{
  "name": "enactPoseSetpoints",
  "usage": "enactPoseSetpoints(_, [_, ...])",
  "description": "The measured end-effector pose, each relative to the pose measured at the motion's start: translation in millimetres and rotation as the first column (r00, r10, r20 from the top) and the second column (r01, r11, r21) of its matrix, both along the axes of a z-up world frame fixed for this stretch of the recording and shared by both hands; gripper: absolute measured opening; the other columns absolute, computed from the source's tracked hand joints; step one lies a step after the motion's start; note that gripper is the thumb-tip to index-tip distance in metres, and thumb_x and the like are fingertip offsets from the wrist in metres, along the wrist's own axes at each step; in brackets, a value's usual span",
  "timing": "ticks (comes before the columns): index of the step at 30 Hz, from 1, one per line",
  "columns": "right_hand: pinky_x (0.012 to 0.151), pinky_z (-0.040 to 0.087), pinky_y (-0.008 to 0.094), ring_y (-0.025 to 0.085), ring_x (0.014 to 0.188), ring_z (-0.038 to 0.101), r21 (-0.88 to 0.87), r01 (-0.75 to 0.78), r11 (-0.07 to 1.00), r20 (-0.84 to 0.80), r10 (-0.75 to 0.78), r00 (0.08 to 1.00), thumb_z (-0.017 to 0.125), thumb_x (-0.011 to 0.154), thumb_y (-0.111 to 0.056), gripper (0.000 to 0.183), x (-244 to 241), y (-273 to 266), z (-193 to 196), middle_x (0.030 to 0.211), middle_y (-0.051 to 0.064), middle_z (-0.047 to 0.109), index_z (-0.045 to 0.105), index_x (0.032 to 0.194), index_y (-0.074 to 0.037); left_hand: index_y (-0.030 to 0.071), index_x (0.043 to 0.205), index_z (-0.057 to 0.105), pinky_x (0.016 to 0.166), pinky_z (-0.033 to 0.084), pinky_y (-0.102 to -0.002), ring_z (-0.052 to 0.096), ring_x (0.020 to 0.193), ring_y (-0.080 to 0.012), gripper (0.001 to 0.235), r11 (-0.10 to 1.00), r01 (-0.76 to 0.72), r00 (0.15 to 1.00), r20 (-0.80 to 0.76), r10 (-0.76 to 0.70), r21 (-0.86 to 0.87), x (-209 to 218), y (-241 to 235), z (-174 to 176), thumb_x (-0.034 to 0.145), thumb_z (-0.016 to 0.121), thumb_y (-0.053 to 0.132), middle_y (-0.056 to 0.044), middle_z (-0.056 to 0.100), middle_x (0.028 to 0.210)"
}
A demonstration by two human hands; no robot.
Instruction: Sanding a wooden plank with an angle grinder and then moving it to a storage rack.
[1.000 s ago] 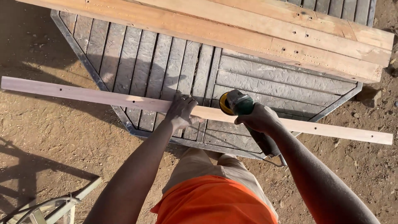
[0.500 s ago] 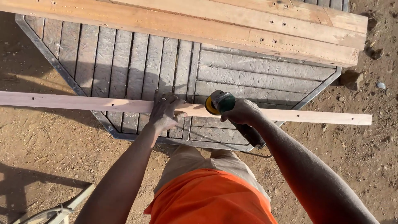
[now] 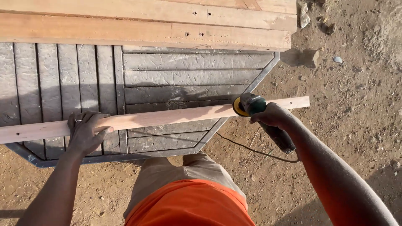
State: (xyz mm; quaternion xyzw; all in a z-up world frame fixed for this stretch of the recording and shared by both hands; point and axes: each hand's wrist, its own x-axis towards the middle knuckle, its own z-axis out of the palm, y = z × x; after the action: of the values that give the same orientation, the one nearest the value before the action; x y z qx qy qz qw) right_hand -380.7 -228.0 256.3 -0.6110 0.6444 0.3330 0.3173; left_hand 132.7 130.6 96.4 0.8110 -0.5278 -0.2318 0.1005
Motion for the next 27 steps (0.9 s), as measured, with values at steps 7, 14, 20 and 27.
enactPoseSetpoints(7, [0.066,0.047,0.046,0.036,0.075,0.061,-0.11,0.386,0.916,0.036,-0.384,0.922,0.088,0.064,-0.019,0.05,-169,-112,-30,0.091,0.021,0.067,0.069,0.105,0.003,0.013,0.141,0.057,0.118,0.025,-0.053,0.05,0.136,-0.0393,0.07,0.993,0.011,0.998,-0.07,-0.003,0.114,-2,-9,26,0.087,0.058,0.057,-0.019,0.058,0.143])
enactPoseSetpoints(14, [0.072,0.056,0.052,0.048,0.082,0.073,-0.199,0.317,0.927,-0.369,-0.37,0.853,0.09,0.072,-0.038,0.074,-267,-167,-17,0.104,0.032,0.077,0.065,0.132,-0.002,0.015,0.133,0.066,0.12,0.032,-0.046,0.068,0.119,-0.03,0.07,0.974,0.212,0.935,0.304,-0.18,-0.076,8,5,0,0.082,0.065,0.062,-0.009,0.074,0.124])
enactPoseSetpoints(20, [0.06,0.061,0.042,0.031,0.072,0.075,-0.485,0.321,0.813,-0.245,-0.479,0.843,0.088,0.071,-0.053,0.072,-279,-100,-35,0.094,0.018,0.078,0.071,0.118,-0.001,0.02,0.128,0.066,0.113,0.036,-0.049,0.058,0.128,-0.0324,0.094,0.991,0.039,0.909,0.406,-0.09,0.131,-4,5,-14,0.067,0.053,0.09,-0.008,0.066,0.132])
enactPoseSetpoints(27, [0.062,0.058,0.048,0.035,0.079,0.072,-0.538,0.328,0.776,-0.036,-0.41,0.911,0.083,0.07,-0.055,0.069,-139,-20,1,0.097,0.019,0.074,0.069,0.118,-0.007,0.017,0.128,0.053,0.095,0.045,-0.051,0.064,0.108,-0.0402,0.083,0.946,0.227,0.906,0.306,-0.292,0.23,38,-37,-14,0.075,0.061,0.08,-0.018,0.068,0.11])
